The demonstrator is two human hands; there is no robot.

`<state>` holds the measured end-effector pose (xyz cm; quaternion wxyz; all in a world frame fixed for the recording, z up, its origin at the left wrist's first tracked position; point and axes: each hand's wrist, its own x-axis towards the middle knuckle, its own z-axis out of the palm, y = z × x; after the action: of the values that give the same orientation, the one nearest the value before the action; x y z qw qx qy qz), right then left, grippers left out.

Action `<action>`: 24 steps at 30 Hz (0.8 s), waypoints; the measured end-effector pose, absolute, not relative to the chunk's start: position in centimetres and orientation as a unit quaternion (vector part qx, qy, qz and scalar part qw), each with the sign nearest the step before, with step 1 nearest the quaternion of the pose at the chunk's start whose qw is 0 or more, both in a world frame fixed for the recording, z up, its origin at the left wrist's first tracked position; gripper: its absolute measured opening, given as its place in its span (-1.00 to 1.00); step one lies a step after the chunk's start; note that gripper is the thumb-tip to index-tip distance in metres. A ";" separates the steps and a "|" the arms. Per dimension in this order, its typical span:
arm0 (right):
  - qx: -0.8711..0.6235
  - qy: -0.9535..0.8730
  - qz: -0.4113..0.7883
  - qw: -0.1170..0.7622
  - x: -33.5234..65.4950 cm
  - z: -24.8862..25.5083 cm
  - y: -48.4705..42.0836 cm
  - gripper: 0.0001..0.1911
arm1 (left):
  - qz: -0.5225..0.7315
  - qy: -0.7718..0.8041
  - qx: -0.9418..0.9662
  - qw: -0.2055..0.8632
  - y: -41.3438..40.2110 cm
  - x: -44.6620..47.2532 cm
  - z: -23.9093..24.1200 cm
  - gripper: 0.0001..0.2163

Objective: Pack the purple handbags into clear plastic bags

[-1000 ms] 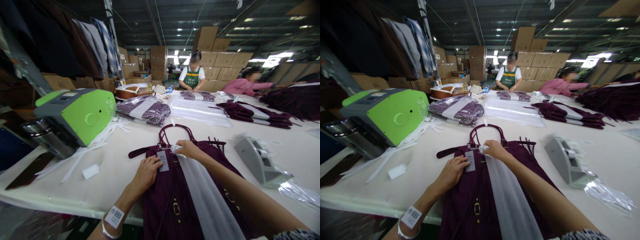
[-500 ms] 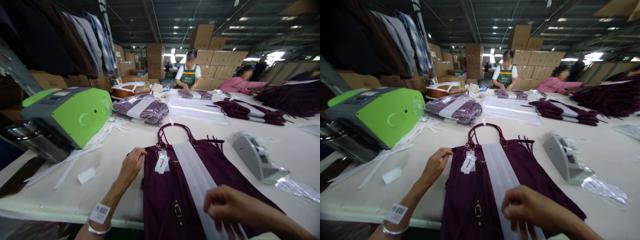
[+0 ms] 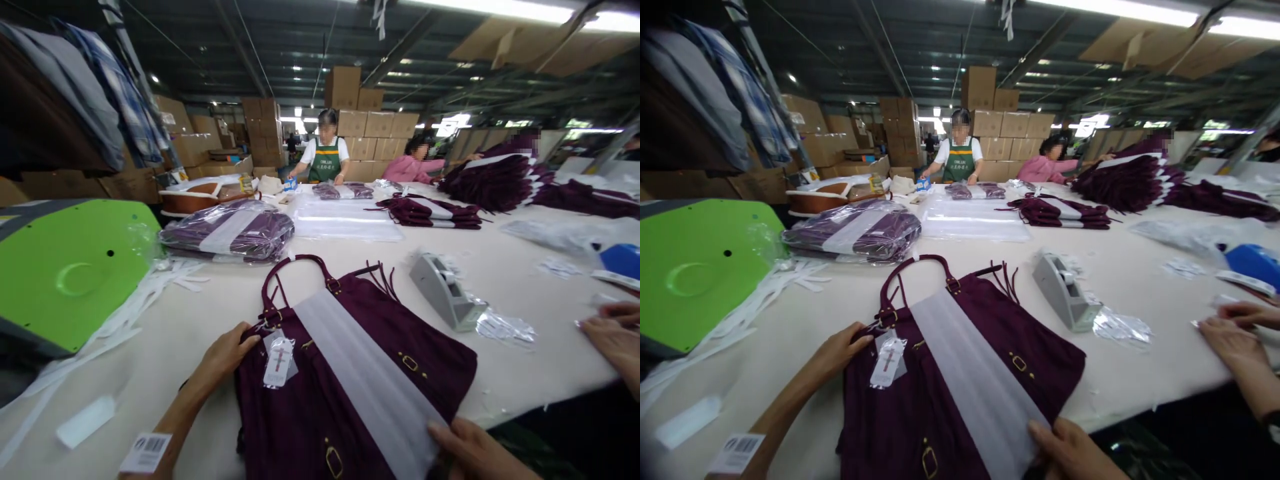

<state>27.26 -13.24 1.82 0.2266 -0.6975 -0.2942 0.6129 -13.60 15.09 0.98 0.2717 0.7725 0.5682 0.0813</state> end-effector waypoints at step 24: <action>-0.734 -0.650 0.136 0.144 26.6 11.5 16.4 -0.63 | 0.062 0.247 0.784 0.566 -9.3 15.3 4.9 -0.70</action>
<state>26.61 16.37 11.53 0.1439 -0.7335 -0.6503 0.1355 15.29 -9.33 4.88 0.5655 0.7844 0.2470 0.0623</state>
